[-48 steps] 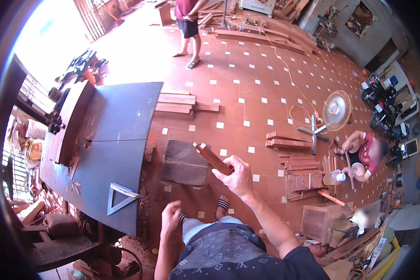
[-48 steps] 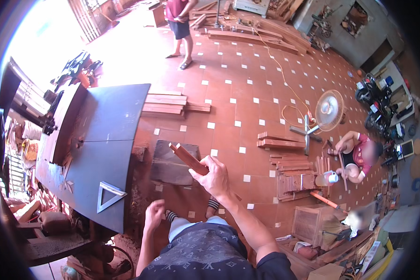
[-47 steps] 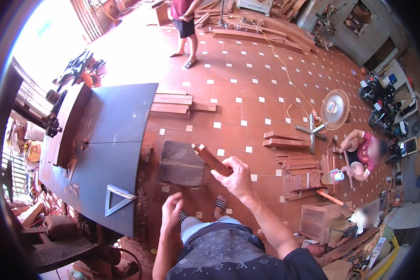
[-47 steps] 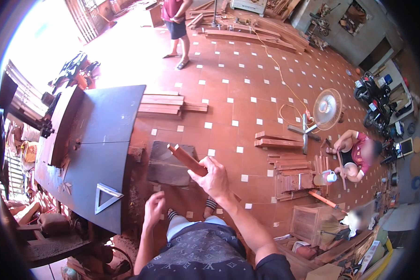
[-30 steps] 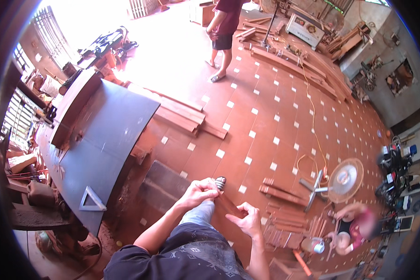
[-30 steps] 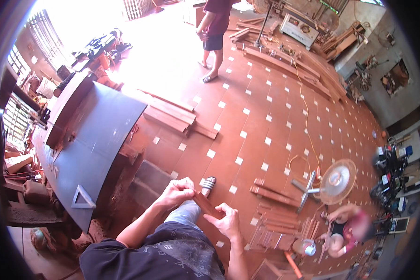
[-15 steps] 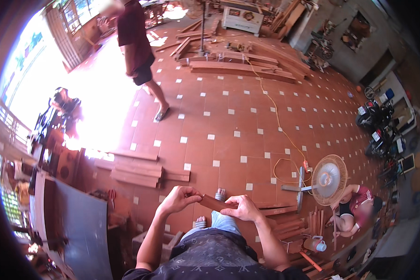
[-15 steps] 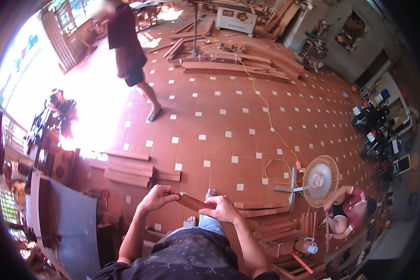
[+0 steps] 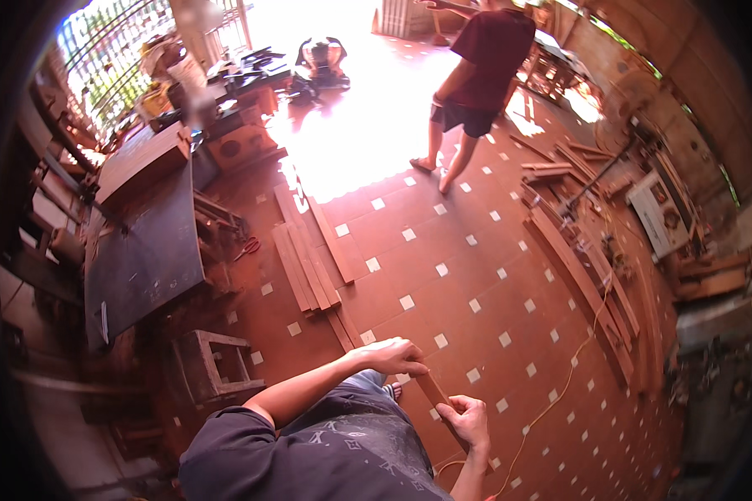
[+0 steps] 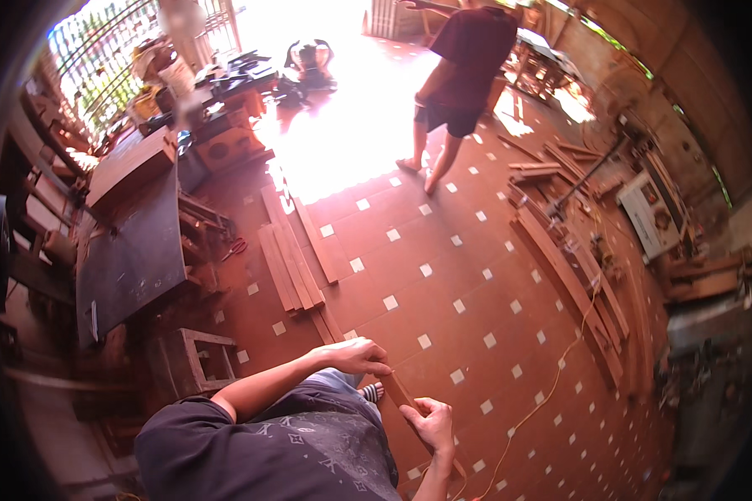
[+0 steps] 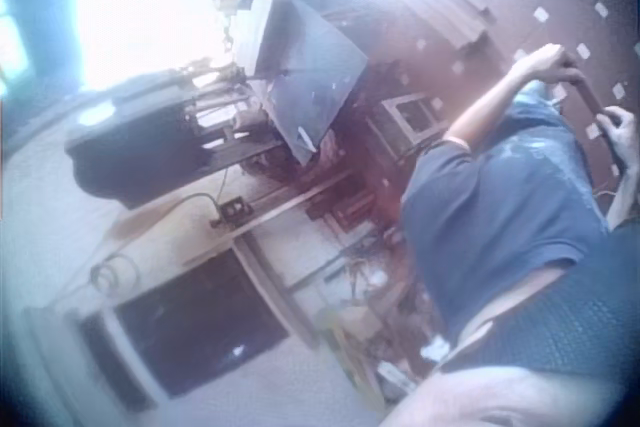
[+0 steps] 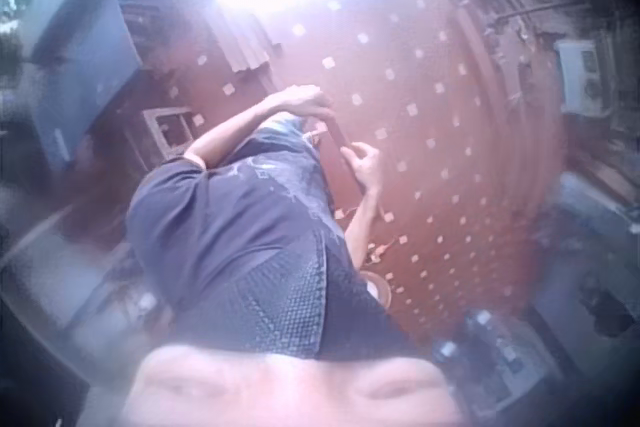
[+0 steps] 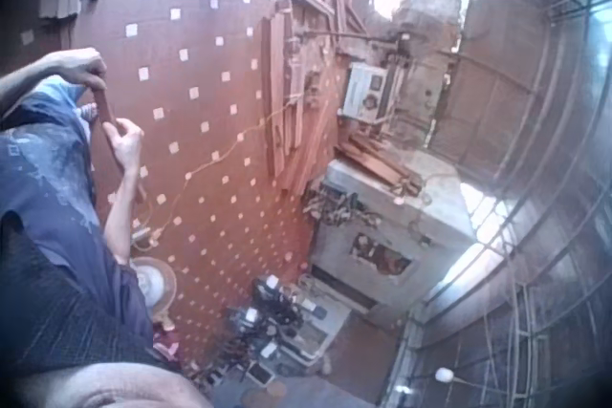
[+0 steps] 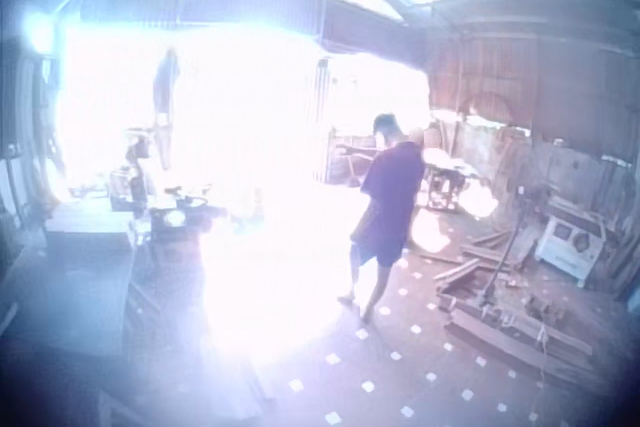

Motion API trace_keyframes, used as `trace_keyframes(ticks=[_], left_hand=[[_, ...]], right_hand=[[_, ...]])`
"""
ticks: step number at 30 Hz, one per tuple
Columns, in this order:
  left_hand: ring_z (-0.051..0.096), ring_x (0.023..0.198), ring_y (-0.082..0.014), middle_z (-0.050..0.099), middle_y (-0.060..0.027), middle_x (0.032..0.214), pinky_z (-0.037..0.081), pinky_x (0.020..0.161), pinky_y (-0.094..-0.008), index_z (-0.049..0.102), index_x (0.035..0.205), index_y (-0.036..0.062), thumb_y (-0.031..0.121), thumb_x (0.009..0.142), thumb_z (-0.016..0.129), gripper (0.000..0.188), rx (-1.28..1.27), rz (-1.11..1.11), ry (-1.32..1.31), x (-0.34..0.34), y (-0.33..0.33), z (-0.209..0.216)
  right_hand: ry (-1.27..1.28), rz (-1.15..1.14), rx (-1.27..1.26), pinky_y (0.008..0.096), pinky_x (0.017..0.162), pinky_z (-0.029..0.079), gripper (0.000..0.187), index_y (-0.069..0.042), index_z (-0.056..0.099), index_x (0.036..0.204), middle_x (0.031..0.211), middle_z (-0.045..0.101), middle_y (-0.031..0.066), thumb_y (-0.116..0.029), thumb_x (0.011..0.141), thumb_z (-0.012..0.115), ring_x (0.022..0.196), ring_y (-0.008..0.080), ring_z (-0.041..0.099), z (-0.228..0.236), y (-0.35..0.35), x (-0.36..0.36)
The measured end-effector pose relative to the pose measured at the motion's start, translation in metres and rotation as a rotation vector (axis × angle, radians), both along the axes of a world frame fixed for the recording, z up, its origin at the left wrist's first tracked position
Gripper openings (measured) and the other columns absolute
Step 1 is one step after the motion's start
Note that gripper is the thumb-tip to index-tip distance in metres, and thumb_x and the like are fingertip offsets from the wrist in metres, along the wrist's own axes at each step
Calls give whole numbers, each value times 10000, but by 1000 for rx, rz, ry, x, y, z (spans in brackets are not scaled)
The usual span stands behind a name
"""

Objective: The person assembles wooden pieces on the floor using a hammer to fit them together. They then walk to a table saw and adjust the blade with a wrench.

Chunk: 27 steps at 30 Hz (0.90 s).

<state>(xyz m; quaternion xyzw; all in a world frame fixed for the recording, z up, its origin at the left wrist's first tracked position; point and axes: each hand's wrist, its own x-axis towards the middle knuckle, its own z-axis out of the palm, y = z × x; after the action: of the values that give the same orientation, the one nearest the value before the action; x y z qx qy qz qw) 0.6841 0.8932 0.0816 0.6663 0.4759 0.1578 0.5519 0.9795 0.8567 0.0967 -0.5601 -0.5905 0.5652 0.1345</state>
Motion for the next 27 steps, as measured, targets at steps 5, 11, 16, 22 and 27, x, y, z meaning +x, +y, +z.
trace_keyframes(ticks=[5,11,16,22,27], left_hand=[[661,740,-274,678,-118,780,518,706,-405,711,975,27,438,1063,529,458,-47,142,-87,10,85,-33],[567,699,-165,573,-61,699,468,670,-357,613,809,36,410,1077,548,465,-73,244,-201,2,246,-54],[540,678,-193,560,-113,695,462,673,-394,605,826,-14,404,1060,559,482,6,275,-188,-55,387,-40],[570,653,-204,587,-95,688,478,650,-399,671,893,-21,420,1066,535,492,61,403,-105,-137,531,-31],[565,692,-187,588,-82,702,467,661,-385,674,880,-9,457,1061,541,518,68,782,-35,-173,593,-52]], right_hand=[[-137,247,22,288,588,505,332,-21,803,952,683,722,42,-350,905,791,621,88,655,25,141,-7],[-148,280,-24,290,601,489,421,-38,791,924,702,705,37,-458,896,805,669,94,647,19,315,-9],[-168,239,-94,281,588,474,401,-36,769,878,705,683,-5,-432,896,824,657,69,603,10,447,-32],[-117,225,-162,258,580,481,268,6,769,885,716,691,-5,-256,918,814,657,60,601,-15,603,-45],[-125,445,-234,245,503,443,280,-4,755,836,674,676,-1,-262,937,800,579,57,583,-27,761,-84]])
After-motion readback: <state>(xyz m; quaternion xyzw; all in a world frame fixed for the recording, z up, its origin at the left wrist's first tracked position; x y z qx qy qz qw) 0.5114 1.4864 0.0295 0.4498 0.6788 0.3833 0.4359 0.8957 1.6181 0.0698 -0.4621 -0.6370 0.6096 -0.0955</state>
